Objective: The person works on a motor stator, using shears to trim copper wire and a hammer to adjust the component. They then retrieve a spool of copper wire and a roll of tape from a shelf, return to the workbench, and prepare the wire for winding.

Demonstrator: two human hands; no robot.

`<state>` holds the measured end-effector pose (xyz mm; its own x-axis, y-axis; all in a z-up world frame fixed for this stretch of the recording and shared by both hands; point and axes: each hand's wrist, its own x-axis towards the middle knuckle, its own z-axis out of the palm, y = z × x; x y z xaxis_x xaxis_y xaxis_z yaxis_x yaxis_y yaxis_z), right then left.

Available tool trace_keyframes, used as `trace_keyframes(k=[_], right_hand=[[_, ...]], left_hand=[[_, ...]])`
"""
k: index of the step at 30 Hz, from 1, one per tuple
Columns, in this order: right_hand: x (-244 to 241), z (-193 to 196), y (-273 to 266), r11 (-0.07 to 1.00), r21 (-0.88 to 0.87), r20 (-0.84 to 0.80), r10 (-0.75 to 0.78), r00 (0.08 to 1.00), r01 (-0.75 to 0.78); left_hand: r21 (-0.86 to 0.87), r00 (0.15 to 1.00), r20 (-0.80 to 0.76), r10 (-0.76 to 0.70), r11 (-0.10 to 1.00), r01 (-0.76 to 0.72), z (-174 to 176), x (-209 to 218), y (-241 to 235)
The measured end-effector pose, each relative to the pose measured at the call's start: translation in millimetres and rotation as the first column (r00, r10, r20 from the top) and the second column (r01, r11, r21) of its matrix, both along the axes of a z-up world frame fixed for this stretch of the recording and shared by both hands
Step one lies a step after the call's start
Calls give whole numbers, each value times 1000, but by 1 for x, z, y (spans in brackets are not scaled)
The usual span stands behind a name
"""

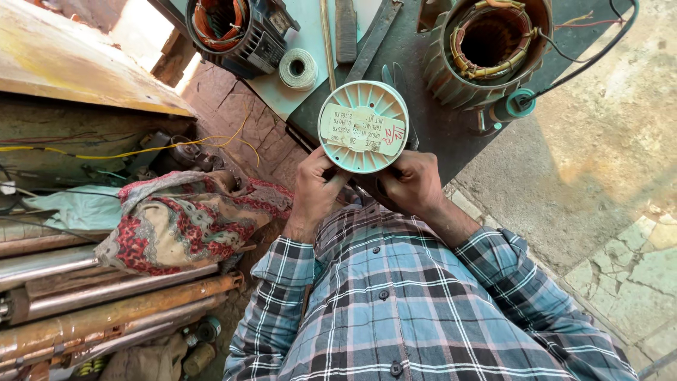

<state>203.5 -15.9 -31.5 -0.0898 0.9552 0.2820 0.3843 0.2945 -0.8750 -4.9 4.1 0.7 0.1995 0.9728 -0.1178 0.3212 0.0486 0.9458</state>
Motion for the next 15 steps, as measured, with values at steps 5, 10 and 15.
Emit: trace_keyframes(k=[5, 10, 15], right_hand=[[-10, 3, -1, 999, -25, -14, -43, 999, 42], [-18, 10, -4, 994, -58, -46, -94, 995, 91], [-23, 15, -6, 994, -70, -106, -90, 990, 83]], left_hand=[[134, 990, 118, -79, 989, 62, -8, -4, 4], [-38, 989, 149, 8, 999, -3, -18, -3, 2], [168, 996, 32, -78, 983, 72, -29, 1, -1]])
